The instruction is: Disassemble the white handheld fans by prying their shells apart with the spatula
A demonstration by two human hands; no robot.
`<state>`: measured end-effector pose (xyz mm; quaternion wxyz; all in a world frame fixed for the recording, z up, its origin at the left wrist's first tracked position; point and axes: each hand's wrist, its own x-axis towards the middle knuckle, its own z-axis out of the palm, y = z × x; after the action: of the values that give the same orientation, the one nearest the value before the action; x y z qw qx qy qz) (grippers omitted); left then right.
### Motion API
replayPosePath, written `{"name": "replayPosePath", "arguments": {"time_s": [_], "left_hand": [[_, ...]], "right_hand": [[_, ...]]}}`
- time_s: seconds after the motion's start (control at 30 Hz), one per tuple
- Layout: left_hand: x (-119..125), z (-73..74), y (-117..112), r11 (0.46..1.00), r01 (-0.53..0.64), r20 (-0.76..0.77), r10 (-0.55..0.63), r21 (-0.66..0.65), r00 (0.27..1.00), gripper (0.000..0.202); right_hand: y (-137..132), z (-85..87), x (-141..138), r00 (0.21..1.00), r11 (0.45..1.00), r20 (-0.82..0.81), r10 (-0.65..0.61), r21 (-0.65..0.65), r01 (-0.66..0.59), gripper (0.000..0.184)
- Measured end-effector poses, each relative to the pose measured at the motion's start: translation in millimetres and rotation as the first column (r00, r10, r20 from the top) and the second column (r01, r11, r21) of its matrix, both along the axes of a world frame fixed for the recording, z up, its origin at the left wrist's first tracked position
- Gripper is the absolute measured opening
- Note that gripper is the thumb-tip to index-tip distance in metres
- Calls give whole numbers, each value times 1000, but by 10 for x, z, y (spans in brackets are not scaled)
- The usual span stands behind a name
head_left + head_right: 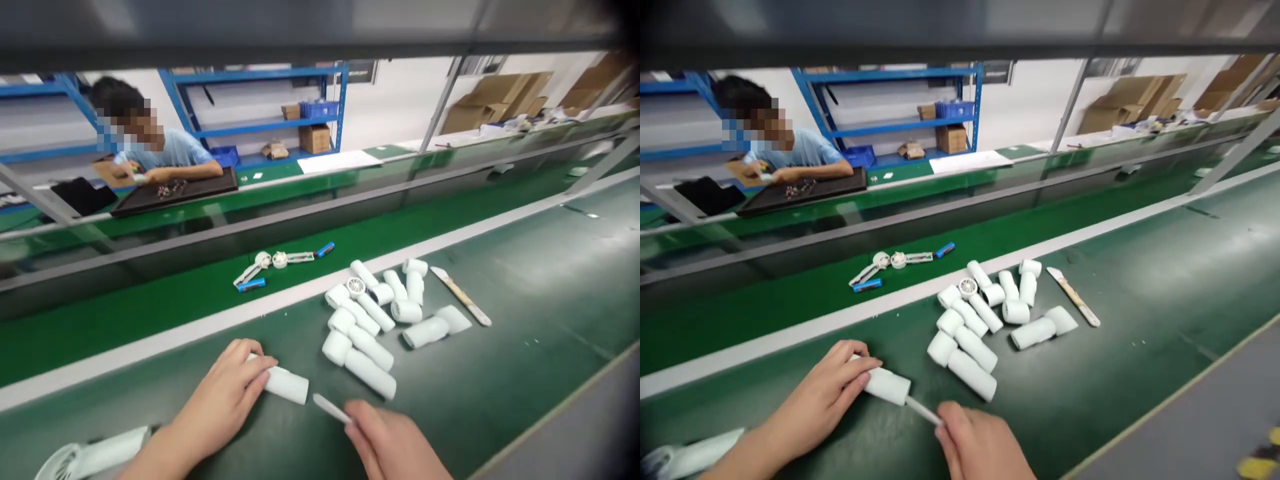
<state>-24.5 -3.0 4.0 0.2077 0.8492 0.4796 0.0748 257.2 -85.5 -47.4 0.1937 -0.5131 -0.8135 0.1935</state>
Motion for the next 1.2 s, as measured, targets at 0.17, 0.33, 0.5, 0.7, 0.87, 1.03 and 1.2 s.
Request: {"name": "replayPosePath", "arguments": {"time_s": [0.17, 0.33, 0.5, 0.7, 0.87, 1.03, 1.2], "left_hand": [[-52, -96, -177, 999, -45, 49, 44, 28, 998, 30], [-55, -129, -186, 996, -34, 119, 24, 84, 993, 38], [-72, -167, -208, 992, -48, 141, 31, 113, 990, 42], [-52, -165, -205, 991, -60, 169, 38, 123, 985, 43], [-65, -182, -208, 989, -81, 200, 54, 127, 978, 45], [-78, -206, -214, 990, -77, 219, 51, 115, 974, 45], [-95, -199, -206, 995, -82, 279, 63, 57, 958, 48]], "right_hand": [[-1, 195, -124, 951, 990, 307, 26, 121, -66, 16], [-25, 135, -119, 923, 973, 386, 13, 210, -101, 16], [-9, 120, -126, 906, 969, 424, 6, 220, -110, 18], [-2, 134, -135, 891, 968, 454, 19, 214, -130, 19], [27, 140, -150, 885, 968, 466, 19, 213, -133, 20], [42, 173, -160, 847, 963, 529, 46, 201, -178, 20], [94, 440, -223, 670, 975, 738, 78, 84, -205, 13]]}}
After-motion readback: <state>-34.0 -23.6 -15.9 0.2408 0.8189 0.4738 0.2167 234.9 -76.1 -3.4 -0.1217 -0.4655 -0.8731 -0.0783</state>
